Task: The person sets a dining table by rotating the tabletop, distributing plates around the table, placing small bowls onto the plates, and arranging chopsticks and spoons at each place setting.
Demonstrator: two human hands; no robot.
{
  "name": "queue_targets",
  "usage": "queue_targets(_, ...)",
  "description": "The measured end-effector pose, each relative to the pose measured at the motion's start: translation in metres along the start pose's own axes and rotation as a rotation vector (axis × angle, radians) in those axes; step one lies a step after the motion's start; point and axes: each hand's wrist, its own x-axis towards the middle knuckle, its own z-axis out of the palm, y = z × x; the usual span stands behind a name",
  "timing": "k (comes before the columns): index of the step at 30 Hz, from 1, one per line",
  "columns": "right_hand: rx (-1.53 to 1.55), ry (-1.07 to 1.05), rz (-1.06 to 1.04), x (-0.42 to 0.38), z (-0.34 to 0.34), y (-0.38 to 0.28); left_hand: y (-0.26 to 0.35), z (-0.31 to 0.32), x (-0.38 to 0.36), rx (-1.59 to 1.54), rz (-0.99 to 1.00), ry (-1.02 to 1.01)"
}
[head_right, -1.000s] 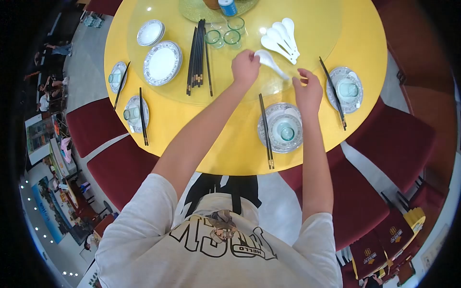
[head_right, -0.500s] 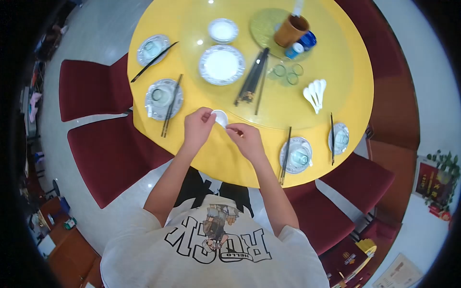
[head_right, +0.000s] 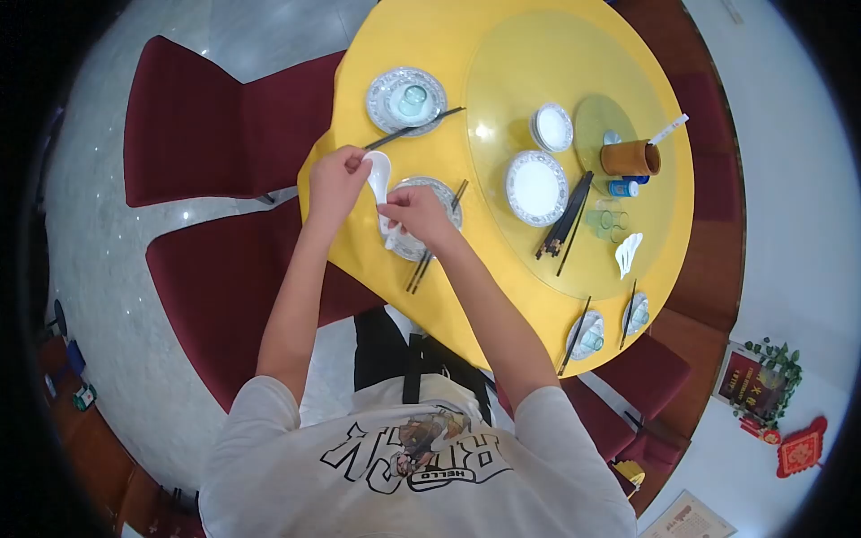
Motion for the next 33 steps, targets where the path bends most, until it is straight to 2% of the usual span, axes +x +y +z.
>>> queue_targets(1, 0.055, 0.02, 0.034, 0.011, 0.008, -0.007, -0.013, -0.005, 0.008, -0.001, 0.0, -0.001)
queue_targets(2, 0.207, 0.033, 0.066, 0.021, 0.015, -0.014, -0.024, -0.008, 0.015, -0.199, -0.071, 0.008)
queue_targets(3, 0.204, 0.036, 0.064, 0.035, 0.019, -0.016, -0.031, -0.011, 0.023, -0.398, -0.138, 0.02)
queue_targets(5, 0.505, 0.147, 0.081, 0.065, 0.025, -0.017, -0.036, -0.02, 0.024, -0.349, -0.168, 0.019)
queue_targets(7, 0.606, 0.175, 0.079, 0.087, 0.03, -0.025, -0.058, -0.016, 0.024, -0.544, -0.327, -0.126)
queue_targets(9, 0.759, 0.259, 0.103, 0.107, 0.034, -0.029, -0.066, -0.014, 0.026, -0.618, -0.376, -0.172)
queue_targets(11, 0.795, 0.271, 0.142, 0.124, 0.036, -0.03, -0.069, -0.01, 0.03, -0.691, -0.434, -0.224)
queue_targets(13, 0.834, 0.285, 0.18, 0.134, 0.037, -0.029, -0.073, -0.004, 0.038, -0.742, -0.415, -0.105)
queue_targets(15, 0.844, 0.279, 0.239, 0.143, 0.038, -0.031, -0.076, -0.001, 0.048, -0.742, -0.443, -0.086)
queue_targets(20, 0.809, 0.299, 0.212, 0.156, 0.034, -0.043, -0.084, 0.004, 0.081, -0.728, -0.481, -0.061)
queue_targets(23, 0.765, 0.273, 0.22, 0.132, 0.031, -0.047, -0.097, 0.011, 0.105, -0.736, -0.453, -0.096)
queue_targets(28, 0.74, 0.126, 0.236, 0.051, 0.034, -0.025, -0.109, 0.034, 0.139, -0.737, -0.431, -0.023)
queue_targets(33, 0.803, 0.167, 0.277, -0.012, 0.022, -0.002, -0.117, 0.043, 0.156, -0.622, -0.367, -0.055)
